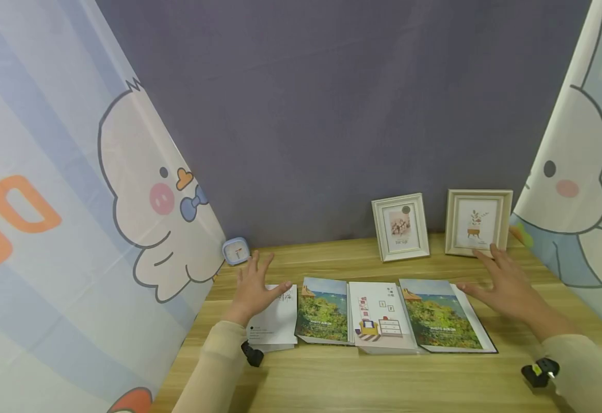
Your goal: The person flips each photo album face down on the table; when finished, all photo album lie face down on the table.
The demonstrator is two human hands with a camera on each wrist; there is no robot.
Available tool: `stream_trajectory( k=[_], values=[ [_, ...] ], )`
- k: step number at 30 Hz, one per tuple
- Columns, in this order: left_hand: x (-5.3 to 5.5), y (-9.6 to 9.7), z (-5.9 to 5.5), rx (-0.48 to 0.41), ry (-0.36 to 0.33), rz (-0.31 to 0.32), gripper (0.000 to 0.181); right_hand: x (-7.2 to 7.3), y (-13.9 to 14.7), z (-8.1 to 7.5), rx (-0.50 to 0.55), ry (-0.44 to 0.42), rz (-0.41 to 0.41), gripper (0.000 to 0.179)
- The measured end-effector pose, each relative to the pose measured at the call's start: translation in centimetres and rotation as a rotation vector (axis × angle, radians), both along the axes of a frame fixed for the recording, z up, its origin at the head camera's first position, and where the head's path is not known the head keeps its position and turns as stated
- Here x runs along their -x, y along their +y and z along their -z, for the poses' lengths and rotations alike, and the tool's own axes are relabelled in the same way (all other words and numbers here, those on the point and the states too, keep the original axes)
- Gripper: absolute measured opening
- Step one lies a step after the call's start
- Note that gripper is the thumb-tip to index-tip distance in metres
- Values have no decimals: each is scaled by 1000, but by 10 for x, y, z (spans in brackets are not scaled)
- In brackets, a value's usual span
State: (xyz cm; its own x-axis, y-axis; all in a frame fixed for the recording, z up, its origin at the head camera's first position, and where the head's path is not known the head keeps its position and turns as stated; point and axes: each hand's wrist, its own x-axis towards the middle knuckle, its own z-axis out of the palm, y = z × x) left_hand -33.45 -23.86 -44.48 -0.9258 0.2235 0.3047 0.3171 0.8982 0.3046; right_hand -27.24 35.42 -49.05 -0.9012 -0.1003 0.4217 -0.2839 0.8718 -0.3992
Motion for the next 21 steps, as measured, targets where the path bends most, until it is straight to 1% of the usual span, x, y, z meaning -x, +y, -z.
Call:
stream_trajectory(
  k=[3, 8, 14, 17, 21],
  values=[
    [-1, 4, 1, -23, 6, 11, 100, -1, 0, 3, -1, 0, 1, 101],
    [-5, 10, 4, -49, -8, 28, 98, -3, 0, 7, 4, -13, 5, 100],
    [-9, 18, 3, -102, -21, 48, 98, -7, -3, 5, 21, -37, 1, 100],
    [-11, 23, 3, -125, -15, 60, 99, -7, -4, 5, 40, -65, -3, 100],
    [-11, 27, 6, -144, 4, 80, 98, -8, -6, 5, 56, -77, -4, 100]
  ],
)
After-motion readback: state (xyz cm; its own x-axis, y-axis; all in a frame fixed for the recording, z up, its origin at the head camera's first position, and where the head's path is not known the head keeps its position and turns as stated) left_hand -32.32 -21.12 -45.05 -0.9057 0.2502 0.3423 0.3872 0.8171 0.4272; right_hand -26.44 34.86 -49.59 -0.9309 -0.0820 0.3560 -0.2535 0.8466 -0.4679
